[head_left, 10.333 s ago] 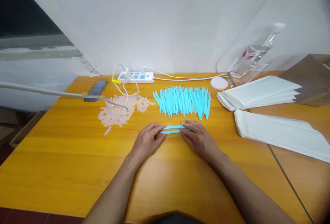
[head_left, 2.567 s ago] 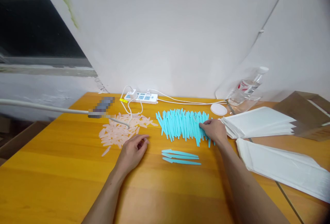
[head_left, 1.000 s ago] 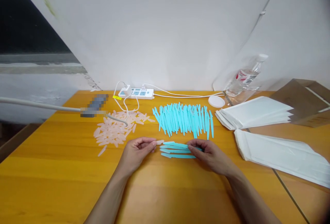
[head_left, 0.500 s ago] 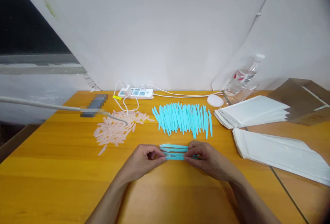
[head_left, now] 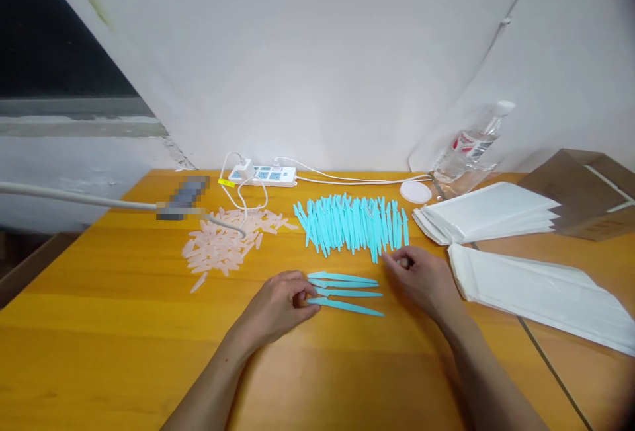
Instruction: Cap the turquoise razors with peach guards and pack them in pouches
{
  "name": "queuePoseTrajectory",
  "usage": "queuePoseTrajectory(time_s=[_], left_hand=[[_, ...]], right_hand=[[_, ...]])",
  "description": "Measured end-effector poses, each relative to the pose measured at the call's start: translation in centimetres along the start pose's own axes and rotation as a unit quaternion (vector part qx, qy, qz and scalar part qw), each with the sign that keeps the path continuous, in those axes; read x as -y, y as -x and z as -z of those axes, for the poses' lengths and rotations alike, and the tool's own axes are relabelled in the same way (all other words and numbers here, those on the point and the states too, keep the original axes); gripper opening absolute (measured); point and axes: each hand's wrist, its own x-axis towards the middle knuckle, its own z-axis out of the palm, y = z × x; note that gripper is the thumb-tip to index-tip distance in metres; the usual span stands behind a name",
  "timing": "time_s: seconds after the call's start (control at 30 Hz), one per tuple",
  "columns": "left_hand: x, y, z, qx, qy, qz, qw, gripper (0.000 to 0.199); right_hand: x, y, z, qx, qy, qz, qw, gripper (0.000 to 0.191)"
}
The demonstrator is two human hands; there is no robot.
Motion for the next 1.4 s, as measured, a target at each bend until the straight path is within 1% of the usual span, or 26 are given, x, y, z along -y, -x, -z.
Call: queuePoseTrajectory(time_s=[0.07, 0.17, 0.23, 0.3, 0.37, 0.43, 0.5, 0.57, 0.7, 0.77, 0.83, 0.87, 0.97, 1.03, 1.1, 1.17, 1.3, 1.4], left_hand=[[-0.1, 0.0, 0.0, -0.006, 0.005, -0.003, 1.000, 0.012], [0.4, -0.1, 0.2, -0.043, 0.020, -0.004, 0.999, 0.022], [1.2, -0.3, 0.6, -0.093, 0.008, 0.002, 0.996, 0.027], [2.4, -0.5, 1.1, -0.157, -0.024, 0.011, 0.987, 0.028], [3.7, -0.7, 1.8, -0.221, -0.061, 0.027, 0.973, 0.026], [4.9, -0.8, 2.4, -0.269, -0.090, 0.050, 0.958, 0.025], [5.9, -0.8, 2.8, -0.299, -0.114, 0.070, 0.945, 0.026], [6.8, -0.7, 3.0, -0.315, -0.151, 0.080, 0.933, 0.028], [7.6, -1.0, 3.0, -0.315, -0.240, 0.059, 0.916, 0.032], [7.5, -1.3, 2.9, -0.312, -0.270, 0.050, 0.909, 0.035], [7.2, -1.5, 2.9, -0.307, -0.299, 0.064, 0.901, 0.036], [7.1, -1.5, 3.0, -0.301, -0.313, 0.077, 0.897, 0.035], [6.6, -1.4, 3.2, -0.285, -0.345, 0.108, 0.888, 0.031], [6.5, -1.2, 3.3, -0.276, -0.342, 0.108, 0.892, 0.029], [6.5, -1.1, 3.4, -0.264, -0.317, 0.100, 0.905, 0.027], [6.3, -1.0, 3.5, -0.254, -0.286, 0.107, 0.918, 0.027], [5.9, -1.0, 3.5, -0.238, -0.277, 0.132, 0.921, 0.031], [5.6, -0.9, 3.4, -0.217, -0.279, 0.113, 0.929, 0.036]], right_hand=[[-1.2, -0.8, -0.3, -0.048, 0.019, -0.031, 0.998, 0.036], [-2.3, -1.6, -1.0, -0.079, 0.051, -0.051, 0.994, 0.039], [-2.5, -2.0, -1.3, -0.095, 0.077, -0.066, 0.990, 0.043], [-2.6, -2.3, -1.3, -0.102, 0.092, -0.094, 0.986, 0.046], [-2.6, -2.5, -1.0, -0.083, 0.104, -0.120, 0.984, 0.047], [-2.8, -2.8, -0.7, -0.049, 0.120, -0.140, 0.982, 0.045], [-3.1, -3.1, -0.4, -0.023, 0.131, -0.153, 0.979, 0.041], [-3.5, -3.3, -0.2, -0.009, 0.121, -0.164, 0.979, 0.036], [-3.8, -3.4, 0.1, 0.019, 0.082, -0.185, 0.979, 0.029], [-3.7, -3.4, 0.0, 0.004, 0.098, -0.190, 0.977, 0.037], [-3.6, -3.4, -0.2, -0.021, 0.121, -0.188, 0.974, 0.048], [-3.5, -3.4, -0.2, -0.028, 0.129, -0.187, 0.973, 0.051], [-3.7, -3.5, -0.3, -0.018, 0.131, -0.181, 0.975, 0.044], [-3.9, -3.6, -0.1, -0.008, 0.125, -0.176, 0.976, 0.038], [-4.1, -3.6, 0.1, -0.001, 0.116, -0.170, 0.979, 0.034], [-4.3, -3.6, 0.4, 0.006, 0.107, -0.165, 0.980, 0.031], [-4.3, -3.4, 0.7, 0.015, 0.096, -0.163, 0.982, 0.027], [-4.3, -3.3, 0.8, 0.023, 0.103, -0.161, 0.981, 0.027]])
